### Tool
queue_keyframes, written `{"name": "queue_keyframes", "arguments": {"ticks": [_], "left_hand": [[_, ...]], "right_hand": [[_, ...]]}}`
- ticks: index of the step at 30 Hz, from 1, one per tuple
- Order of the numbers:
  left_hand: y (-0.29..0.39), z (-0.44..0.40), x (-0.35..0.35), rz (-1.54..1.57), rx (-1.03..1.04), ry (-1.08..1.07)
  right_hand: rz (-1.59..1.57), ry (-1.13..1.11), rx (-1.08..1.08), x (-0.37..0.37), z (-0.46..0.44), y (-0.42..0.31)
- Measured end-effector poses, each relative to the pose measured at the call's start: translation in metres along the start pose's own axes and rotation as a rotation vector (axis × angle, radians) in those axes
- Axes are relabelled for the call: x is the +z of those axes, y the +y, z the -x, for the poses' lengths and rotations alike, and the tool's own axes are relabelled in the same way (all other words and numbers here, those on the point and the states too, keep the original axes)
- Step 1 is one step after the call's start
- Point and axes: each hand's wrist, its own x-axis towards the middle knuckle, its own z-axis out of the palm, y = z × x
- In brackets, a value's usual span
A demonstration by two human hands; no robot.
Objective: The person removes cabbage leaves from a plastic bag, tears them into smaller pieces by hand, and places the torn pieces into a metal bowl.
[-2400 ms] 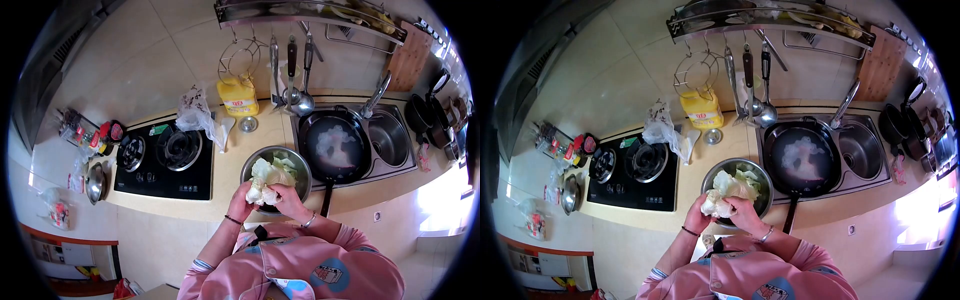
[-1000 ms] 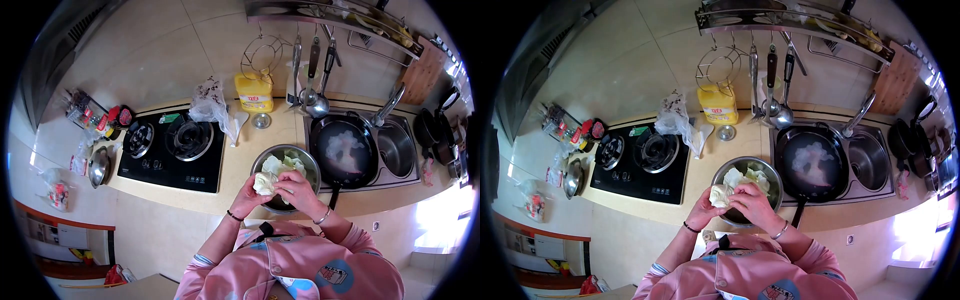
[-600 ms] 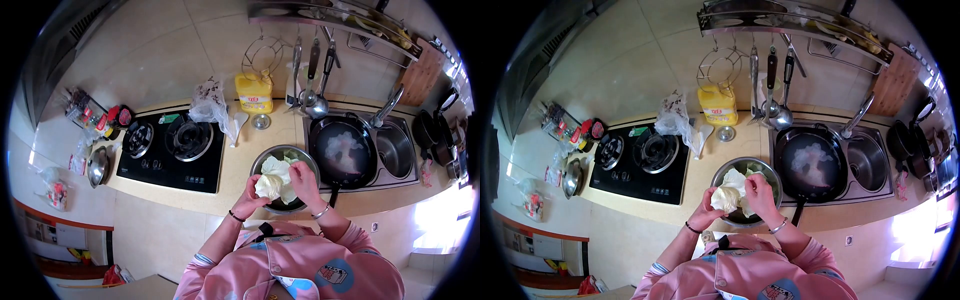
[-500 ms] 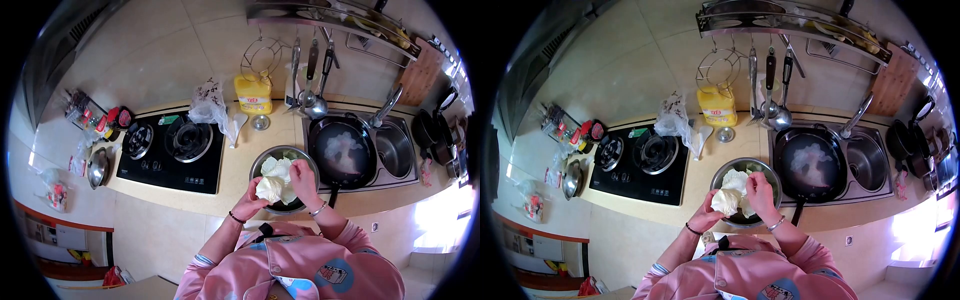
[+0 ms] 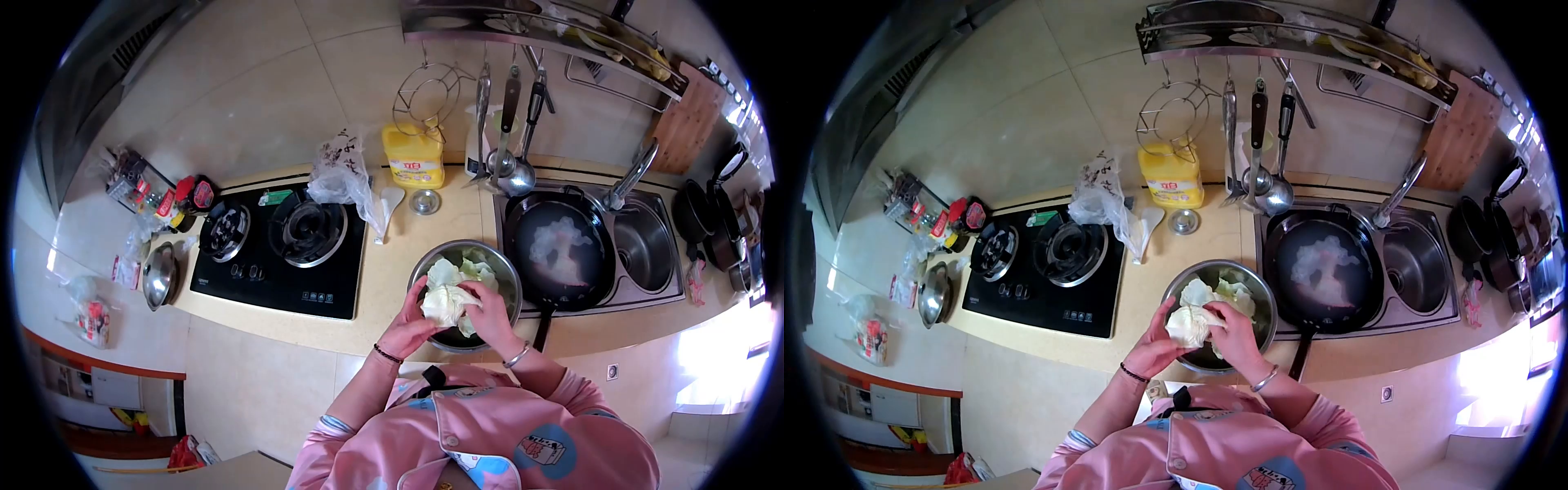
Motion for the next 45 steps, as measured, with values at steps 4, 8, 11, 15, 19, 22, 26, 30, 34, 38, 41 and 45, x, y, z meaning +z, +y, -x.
{"name": "queue_keyframes", "arguments": {"ticks": [4, 8, 11, 15, 19, 22, 26, 30, 34, 38, 41, 45], "left_hand": [[-0.017, -0.012, -0.004, 0.104, -0.117, 0.356], [-0.029, -0.019, -0.010, -0.156, 0.072, 0.449], [-0.022, -0.017, -0.012, -0.202, 0.042, 0.326], [-0.013, -0.020, -0.012, -0.279, 0.092, 0.304], [0.000, -0.021, -0.014, -0.327, -0.084, 0.234], [-0.002, -0.025, -0.015, -0.183, -0.217, 0.203], [0.005, -0.028, -0.008, -0.171, -0.306, 0.193], [0.015, -0.027, -0.015, -0.207, -0.414, 0.122], [0.006, -0.026, -0.034, 0.040, -0.326, 0.129], [0.002, -0.028, -0.043, 0.221, -0.290, 0.200], [0.002, -0.033, -0.047, 0.319, -0.280, 0.138], [-0.003, -0.030, -0.039, 0.383, -0.205, 0.257]], "right_hand": [[0.307, 0.199, -0.271, 0.011, 0.008, -0.022], [0.216, 0.117, -0.182, 0.002, 0.001, -0.021], [0.079, 0.066, 0.033, -0.011, -0.006, -0.018], [0.023, 0.000, 0.027, -0.010, -0.007, -0.017], [-0.166, -0.096, 0.148, -0.015, -0.011, -0.015], [-0.383, -0.207, 0.350, -0.027, -0.019, -0.012], [-0.431, -0.303, 0.407, -0.034, -0.024, -0.007], [-0.620, -0.270, 0.441, -0.027, -0.027, 0.003], [-0.491, 0.133, 0.453, -0.054, -0.043, 0.032], [0.308, 0.110, 0.123, -0.043, -0.040, 0.034], [0.732, 0.046, 0.023, -0.032, -0.028, 0.008], [0.401, 0.070, -0.117, -0.022, -0.015, -0.008]]}}
